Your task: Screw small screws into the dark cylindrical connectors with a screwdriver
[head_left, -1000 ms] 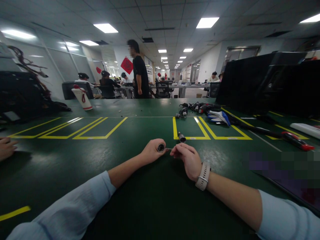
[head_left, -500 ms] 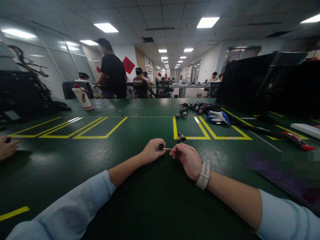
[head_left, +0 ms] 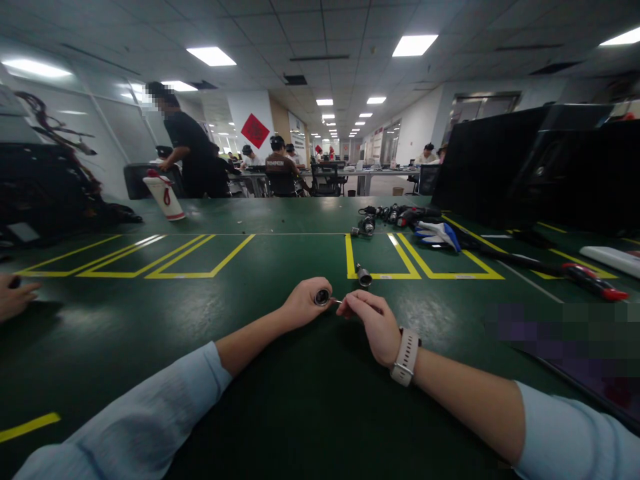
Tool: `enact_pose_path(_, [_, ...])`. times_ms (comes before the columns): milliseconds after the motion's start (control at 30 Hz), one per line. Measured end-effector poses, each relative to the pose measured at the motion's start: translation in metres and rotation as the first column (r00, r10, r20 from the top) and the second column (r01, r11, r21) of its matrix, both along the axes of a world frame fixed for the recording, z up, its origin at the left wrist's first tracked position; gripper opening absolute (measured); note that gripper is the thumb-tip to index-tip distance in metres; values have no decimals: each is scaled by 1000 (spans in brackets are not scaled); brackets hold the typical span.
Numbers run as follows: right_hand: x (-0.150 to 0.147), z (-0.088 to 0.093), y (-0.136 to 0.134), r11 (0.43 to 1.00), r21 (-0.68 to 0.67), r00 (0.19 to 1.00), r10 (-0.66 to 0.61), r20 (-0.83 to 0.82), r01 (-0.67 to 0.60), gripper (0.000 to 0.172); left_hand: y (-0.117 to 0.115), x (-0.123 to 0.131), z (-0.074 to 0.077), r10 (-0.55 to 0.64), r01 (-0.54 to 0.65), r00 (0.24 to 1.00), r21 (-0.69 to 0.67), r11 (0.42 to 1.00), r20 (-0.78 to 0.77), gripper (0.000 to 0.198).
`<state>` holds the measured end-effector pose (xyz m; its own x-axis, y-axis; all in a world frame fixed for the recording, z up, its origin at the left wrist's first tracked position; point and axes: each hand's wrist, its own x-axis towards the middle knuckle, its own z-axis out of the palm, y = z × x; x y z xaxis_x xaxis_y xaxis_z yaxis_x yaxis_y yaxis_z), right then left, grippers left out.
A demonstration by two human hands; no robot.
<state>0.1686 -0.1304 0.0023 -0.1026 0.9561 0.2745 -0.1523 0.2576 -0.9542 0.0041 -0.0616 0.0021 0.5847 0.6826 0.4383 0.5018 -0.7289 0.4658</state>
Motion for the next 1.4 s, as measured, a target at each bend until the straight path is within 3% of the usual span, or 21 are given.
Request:
enact_pose_path(200, [-1,0,6,977,-196,965,27,-263,-81,21,2,0,-2,-44,44,999,10,999,21,11])
enact_pose_path(300, [0,1,7,962,-243,947,41,-317,-123,20,1,1,-1,-57,57,998,-13,998,38,13])
enact_pose_path(433, [0,-1,5,974,-199,951,42,-307,-107,20,-1,1,0,-38,39,998,-33,999,44,13])
enact_pose_path(567, [0,-3,4,994,-105,981,13,-191,-34,22,-2,1,2,-9,10,1000,-24,1000,21,12])
enact_pose_path(700, [-1,-3,3,994,-96,990,30,-138,-44,23,-2,1,2,-11,12,1000,-26,1000,22,12])
enact_pose_path(1033, [-2,-1,0,991,-90,979,80,-188,-98,19,0,2,0,-9,23,990,-104,994,138,15])
enact_pose_path(1267, [-2,3,3,966,-179,933,115,-342,-185,18,0,2,-2,-12,55,975,-191,980,223,18])
enact_pose_path(1400, [-1,1,4,965,-174,929,127,-349,-197,18,0,2,-2,0,54,970,-216,975,245,18])
